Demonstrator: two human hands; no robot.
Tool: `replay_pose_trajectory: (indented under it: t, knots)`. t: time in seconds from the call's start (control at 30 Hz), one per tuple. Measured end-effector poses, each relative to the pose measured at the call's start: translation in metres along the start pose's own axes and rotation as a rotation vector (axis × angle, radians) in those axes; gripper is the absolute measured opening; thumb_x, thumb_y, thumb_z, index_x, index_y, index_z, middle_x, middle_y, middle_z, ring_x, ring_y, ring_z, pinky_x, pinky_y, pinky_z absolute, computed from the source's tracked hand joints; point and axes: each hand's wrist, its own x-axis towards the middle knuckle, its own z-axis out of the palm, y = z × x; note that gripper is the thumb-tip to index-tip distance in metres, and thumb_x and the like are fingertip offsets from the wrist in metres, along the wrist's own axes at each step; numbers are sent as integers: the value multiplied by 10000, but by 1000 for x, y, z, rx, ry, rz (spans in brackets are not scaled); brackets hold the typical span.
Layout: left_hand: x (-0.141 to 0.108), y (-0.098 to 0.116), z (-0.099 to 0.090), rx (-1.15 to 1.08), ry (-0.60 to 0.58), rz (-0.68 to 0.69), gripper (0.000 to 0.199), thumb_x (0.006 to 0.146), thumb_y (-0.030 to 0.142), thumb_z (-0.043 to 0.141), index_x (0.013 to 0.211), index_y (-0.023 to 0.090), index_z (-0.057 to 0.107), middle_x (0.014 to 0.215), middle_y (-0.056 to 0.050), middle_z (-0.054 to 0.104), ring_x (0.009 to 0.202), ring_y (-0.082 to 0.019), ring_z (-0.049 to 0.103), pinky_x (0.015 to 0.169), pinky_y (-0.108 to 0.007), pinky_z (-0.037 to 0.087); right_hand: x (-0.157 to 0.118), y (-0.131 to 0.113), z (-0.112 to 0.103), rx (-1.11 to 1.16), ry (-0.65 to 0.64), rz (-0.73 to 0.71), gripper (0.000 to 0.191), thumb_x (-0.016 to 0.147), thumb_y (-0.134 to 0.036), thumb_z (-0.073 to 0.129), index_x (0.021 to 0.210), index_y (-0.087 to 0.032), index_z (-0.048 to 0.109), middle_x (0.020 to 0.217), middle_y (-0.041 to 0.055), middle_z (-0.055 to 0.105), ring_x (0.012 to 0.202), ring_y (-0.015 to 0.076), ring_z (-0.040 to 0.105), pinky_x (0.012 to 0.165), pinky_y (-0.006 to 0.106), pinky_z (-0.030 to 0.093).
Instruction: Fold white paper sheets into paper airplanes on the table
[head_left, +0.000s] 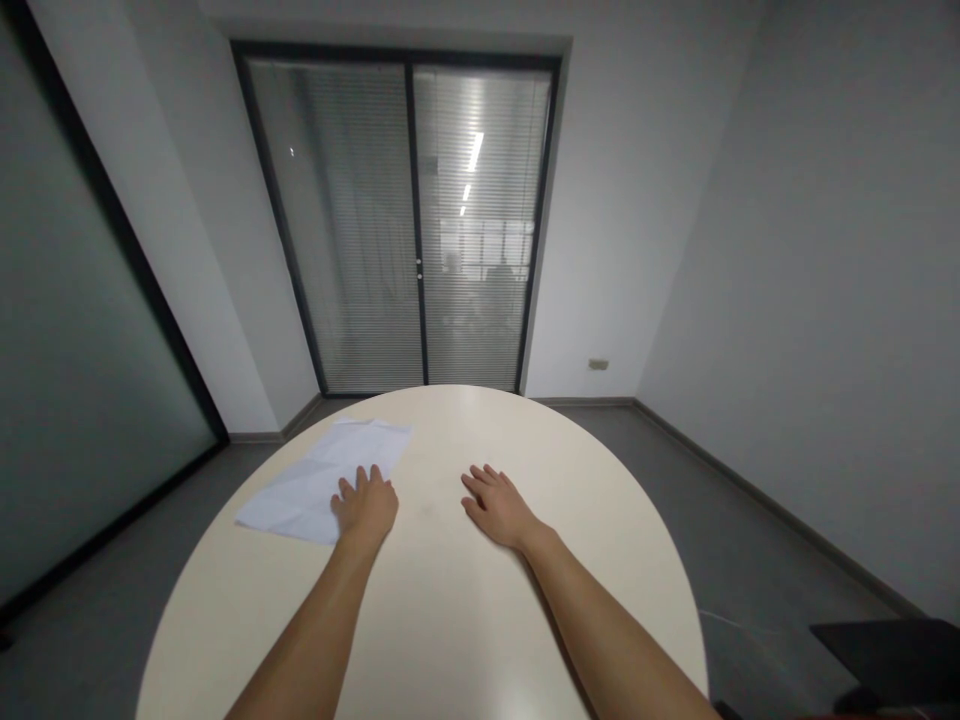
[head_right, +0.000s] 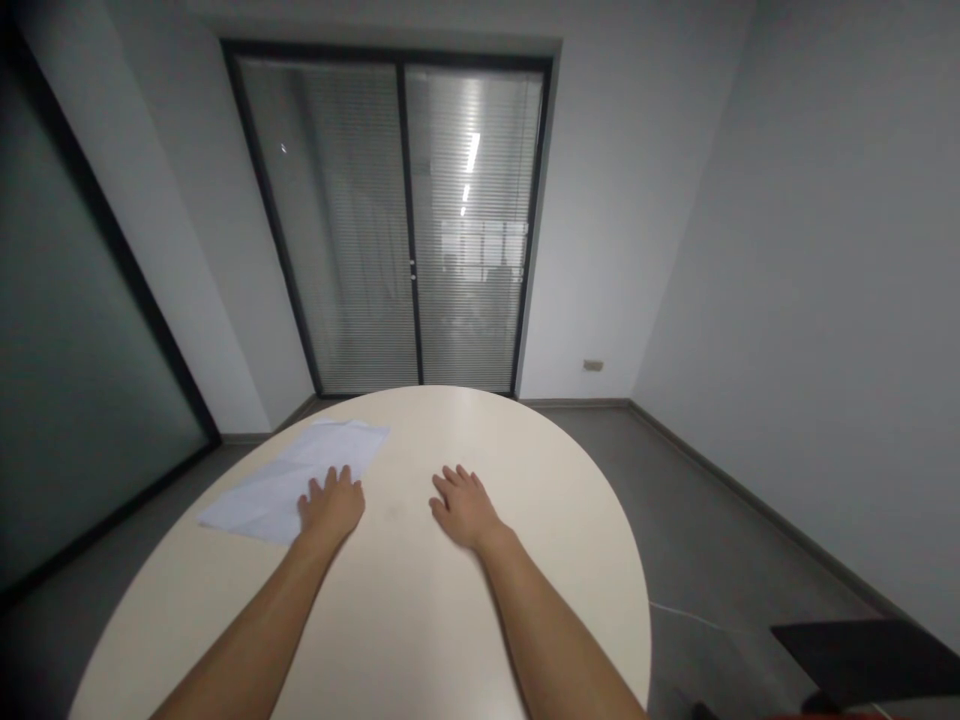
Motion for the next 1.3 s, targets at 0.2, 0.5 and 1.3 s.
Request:
replay_pose_trajectory:
  t: [0.2, 0.5, 1.3]
  knots:
    - [-4, -3, -17, 25, -9, 55, 463, 995, 270, 283, 1314, 132, 589, 1460, -194, 515, 1291, -362, 513, 966, -482, 462, -2, -3, 0, -4, 6, 4, 535, 987, -384, 425, 1486, -195, 462, 1600, 129, 350, 1500, 322, 246, 1199, 540, 199]
    - [2, -5, -33, -60, -25, 25, 436, 1032, 266, 237, 1140, 98, 625, 1007, -192, 739, 953, -301, 721, 749, -372, 525, -4, -2, -3, -9, 3, 4, 546, 985, -387, 424, 1494, -193, 452, 1599, 127, 350, 1500, 325, 249, 1198, 548, 204]
    - [-83, 70, -71, -257, -288, 704, 390, 940, 472, 443, 826, 256, 747, 884, -71, 774, 886, -262, 721, 834, -368, 524, -1, 3, -5, -26, 174, 123, 527, 953, -396, 503, 1440, -192, 520, 1539, 130, 449, 1445, 325, 344, 1174, 509, 272]
